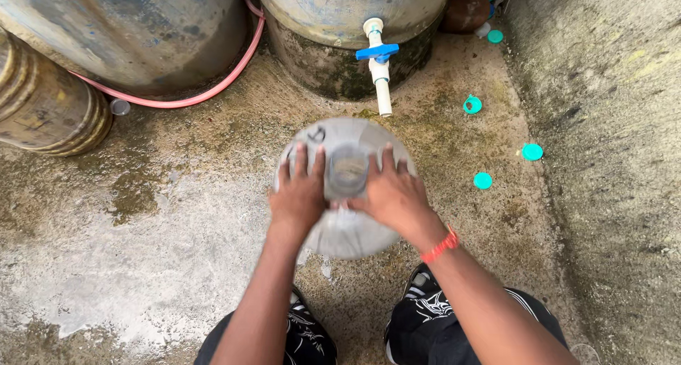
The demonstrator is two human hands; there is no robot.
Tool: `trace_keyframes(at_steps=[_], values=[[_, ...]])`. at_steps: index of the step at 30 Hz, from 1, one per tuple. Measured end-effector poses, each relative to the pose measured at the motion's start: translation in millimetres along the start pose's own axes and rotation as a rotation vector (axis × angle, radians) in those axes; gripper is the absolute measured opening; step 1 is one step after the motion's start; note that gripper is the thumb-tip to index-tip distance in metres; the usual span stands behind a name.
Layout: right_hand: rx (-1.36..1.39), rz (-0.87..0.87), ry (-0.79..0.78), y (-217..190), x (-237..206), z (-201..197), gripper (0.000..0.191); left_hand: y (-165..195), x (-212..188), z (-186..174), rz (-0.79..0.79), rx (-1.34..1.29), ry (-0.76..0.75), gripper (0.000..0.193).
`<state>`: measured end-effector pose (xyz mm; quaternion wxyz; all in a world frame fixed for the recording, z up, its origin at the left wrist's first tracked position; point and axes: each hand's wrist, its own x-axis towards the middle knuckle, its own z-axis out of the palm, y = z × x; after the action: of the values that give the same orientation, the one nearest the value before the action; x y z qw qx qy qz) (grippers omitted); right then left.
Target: The person holds a large clear plastic water dispenser jug on its side under a running tap, rolling and turning it so water rinses the interior. They then stand the jug upright under the tap, position its neck under the spout, and fill it with water.
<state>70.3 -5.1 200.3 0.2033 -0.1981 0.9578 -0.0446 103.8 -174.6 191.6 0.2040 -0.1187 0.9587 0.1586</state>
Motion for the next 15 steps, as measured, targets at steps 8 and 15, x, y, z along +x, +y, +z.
trace_keyframes(at_steps=[8, 15], values=[[-0.047, -0.231, 0.609, -9, 32, 18, 0.1, -35, 36, 21, 0.116, -0.125, 0.456, 0.086], [0.017, 0.048, -0.132, -18, -13, -18, 0.098, -12, 7, 13, 0.016, 0.103, -0.132, 0.103]])
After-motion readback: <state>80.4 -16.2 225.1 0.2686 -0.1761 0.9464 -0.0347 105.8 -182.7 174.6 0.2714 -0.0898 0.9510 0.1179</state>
